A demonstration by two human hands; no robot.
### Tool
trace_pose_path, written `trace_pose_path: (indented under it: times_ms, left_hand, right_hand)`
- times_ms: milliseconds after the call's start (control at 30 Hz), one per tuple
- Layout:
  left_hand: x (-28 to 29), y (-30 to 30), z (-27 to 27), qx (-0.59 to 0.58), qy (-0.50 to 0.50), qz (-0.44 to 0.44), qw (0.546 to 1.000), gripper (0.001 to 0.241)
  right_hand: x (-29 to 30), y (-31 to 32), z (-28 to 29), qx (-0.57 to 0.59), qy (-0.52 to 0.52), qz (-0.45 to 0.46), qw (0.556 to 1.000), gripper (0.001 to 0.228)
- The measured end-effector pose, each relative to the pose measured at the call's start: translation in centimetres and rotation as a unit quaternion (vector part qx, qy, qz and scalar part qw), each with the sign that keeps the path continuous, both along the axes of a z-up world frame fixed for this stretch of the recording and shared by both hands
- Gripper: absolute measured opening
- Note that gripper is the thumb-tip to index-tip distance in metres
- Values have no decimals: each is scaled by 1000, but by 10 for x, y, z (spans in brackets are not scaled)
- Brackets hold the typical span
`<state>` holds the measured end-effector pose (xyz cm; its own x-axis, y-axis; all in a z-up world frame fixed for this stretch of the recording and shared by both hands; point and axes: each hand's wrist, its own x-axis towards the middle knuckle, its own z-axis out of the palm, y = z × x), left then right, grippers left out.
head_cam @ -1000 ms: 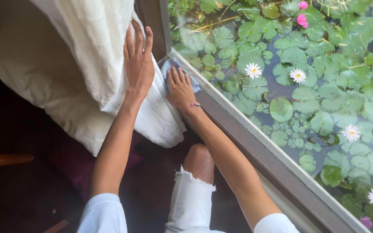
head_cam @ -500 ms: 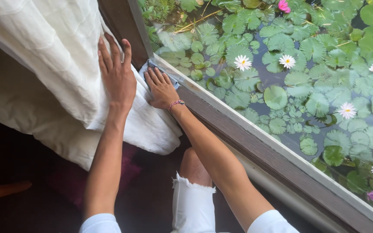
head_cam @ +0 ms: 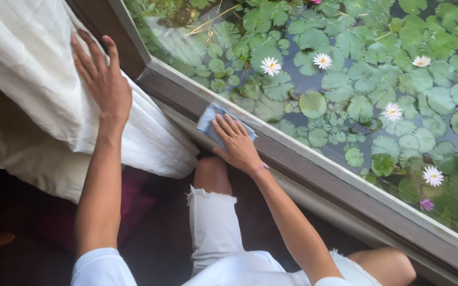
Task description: The person wipes the side of a mattress and the wooden bed frame with a cloth. They then move to a large window overlooking a pond and wipe the glass and the window sill.
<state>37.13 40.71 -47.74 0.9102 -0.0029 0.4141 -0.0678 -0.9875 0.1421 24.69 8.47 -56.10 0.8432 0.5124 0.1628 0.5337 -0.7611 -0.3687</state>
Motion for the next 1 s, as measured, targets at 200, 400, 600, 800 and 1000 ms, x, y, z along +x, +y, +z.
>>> trace_pose_path:
  times_ms: [200, 400, 600, 800, 1000]
  left_hand:
    - [-4, -6, 15, -26, 1, -18, 1000, 87]
    - [1, 9, -42, 28, 79, 71, 994, 106]
    - [-40, -61, -79, -68, -39, -4, 997, 120]
    - [-127, -165, -99, -242, 31, -100, 965, 97]
    - [-182, -224, -123, -217, 148, -234, 936, 87]
  right_hand:
    - [-93, -85, 9, -15, 13, -114, 993, 80]
    - [-173, -160, -3, -37, 32, -240, 970, 79]
    - [-226, -202, -1, -70, 49, -345, 935, 79]
    - [-239, -207, -11, -54, 0, -400, 915, 50]
    - [-209, -198, -21, -79, -124, -358, 922, 38]
